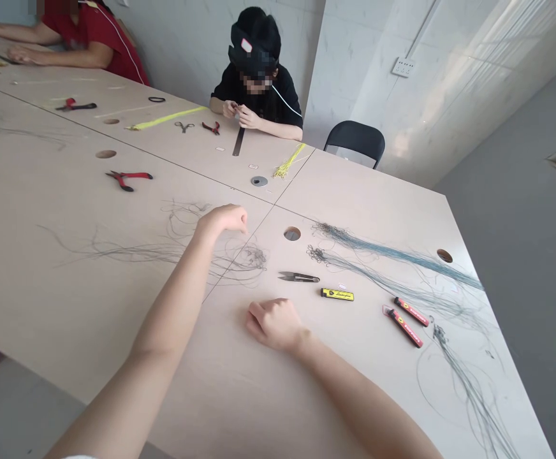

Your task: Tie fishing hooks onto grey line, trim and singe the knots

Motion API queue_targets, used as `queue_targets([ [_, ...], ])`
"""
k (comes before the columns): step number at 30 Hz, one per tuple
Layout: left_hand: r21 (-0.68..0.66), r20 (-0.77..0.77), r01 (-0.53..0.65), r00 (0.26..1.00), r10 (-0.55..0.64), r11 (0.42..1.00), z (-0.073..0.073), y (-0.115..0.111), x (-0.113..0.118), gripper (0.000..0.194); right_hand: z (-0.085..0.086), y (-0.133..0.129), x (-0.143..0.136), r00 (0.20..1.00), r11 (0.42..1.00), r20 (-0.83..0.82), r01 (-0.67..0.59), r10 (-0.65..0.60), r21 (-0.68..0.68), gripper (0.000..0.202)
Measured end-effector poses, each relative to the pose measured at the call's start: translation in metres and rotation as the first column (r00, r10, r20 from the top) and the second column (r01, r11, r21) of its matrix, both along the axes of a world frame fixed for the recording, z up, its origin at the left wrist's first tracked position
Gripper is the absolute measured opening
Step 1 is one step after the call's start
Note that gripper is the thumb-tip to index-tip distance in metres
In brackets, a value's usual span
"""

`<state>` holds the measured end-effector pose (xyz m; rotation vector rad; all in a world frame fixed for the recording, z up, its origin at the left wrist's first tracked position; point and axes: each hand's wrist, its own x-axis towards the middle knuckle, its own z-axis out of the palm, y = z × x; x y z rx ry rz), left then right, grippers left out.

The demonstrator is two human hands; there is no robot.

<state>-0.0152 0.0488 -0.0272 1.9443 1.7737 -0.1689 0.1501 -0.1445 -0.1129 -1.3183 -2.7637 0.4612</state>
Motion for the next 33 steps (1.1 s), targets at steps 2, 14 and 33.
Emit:
queue_targets([
  [2,-0.024,-0.031,0.013,0.999,-0.014,1.000,-0.001,-0.002,0.001,0.009,-0.001,0.000,0.000,1.000,1.000,0.000,-0.002,0.002,0.006,0.023],
  [14,-0.020,0.029,0.121,0.992,-0.121,0.992,-0.006,-0.004,0.005,0.005,-0.002,0.000,0.000,1.000,1.000,0.005,0.006,-0.006,0.007,0.024],
  [33,0.859,0.328,-0.119,0.874,-0.358,0.497,0.066,-0.050,-0.004,0.006,-0.002,-0.001,0.001,0.990,0.996,-0.126,0.054,-0.062,-0.065,0.019],
])
